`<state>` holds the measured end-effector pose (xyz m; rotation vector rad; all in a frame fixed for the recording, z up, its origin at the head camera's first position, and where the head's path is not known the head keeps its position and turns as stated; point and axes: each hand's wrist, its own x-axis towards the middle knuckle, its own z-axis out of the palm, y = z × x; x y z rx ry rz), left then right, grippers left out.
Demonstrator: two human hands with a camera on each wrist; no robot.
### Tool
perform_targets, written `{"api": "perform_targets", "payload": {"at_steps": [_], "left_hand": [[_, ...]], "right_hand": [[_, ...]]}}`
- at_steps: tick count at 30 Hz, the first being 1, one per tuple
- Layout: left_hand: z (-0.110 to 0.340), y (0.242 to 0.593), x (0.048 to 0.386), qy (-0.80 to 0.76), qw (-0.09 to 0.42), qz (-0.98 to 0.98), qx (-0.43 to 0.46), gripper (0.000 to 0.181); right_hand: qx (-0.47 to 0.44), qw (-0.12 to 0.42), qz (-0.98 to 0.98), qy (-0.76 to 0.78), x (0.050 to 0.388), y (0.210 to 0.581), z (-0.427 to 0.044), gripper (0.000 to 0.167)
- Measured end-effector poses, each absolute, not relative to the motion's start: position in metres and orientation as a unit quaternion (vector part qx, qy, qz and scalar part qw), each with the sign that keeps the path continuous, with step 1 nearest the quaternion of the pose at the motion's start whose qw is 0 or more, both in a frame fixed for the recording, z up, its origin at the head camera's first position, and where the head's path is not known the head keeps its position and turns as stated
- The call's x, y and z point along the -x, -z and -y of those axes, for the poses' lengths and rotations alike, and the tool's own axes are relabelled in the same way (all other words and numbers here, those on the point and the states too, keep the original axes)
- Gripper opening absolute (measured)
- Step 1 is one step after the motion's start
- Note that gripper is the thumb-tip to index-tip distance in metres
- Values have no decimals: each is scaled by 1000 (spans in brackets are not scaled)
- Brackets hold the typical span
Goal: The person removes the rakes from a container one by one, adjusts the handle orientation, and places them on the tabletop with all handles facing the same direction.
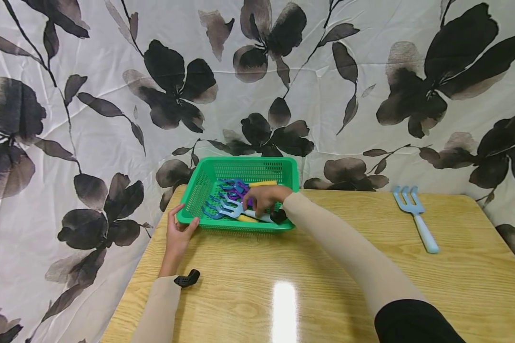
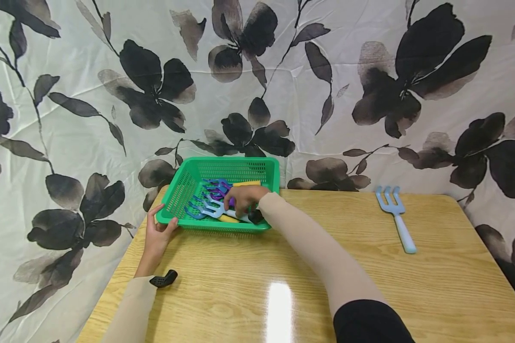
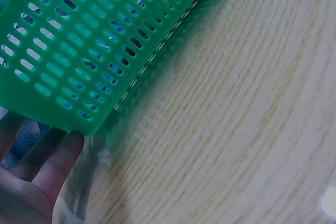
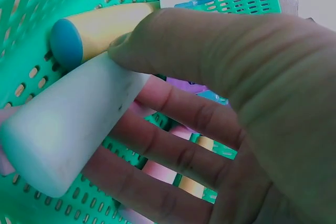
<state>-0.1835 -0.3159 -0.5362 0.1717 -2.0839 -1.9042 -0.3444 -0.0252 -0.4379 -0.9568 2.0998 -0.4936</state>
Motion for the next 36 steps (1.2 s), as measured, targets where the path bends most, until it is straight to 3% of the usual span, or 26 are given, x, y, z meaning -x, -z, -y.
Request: {"api": "perform_targets", "payload": {"at_steps": [9,18,36], "left_hand": [[314,540,185,670,156,724,-51,69],[316,542,184,661,144,734,-56,71],[311,519,174,657,132,739,-69,74]], "right_hand": [[384,343,-828,222,348,424,17,45],[392,288,-847,215,346,385,-6,44],[411,180,-843,296,328,343,-100,46]]}}
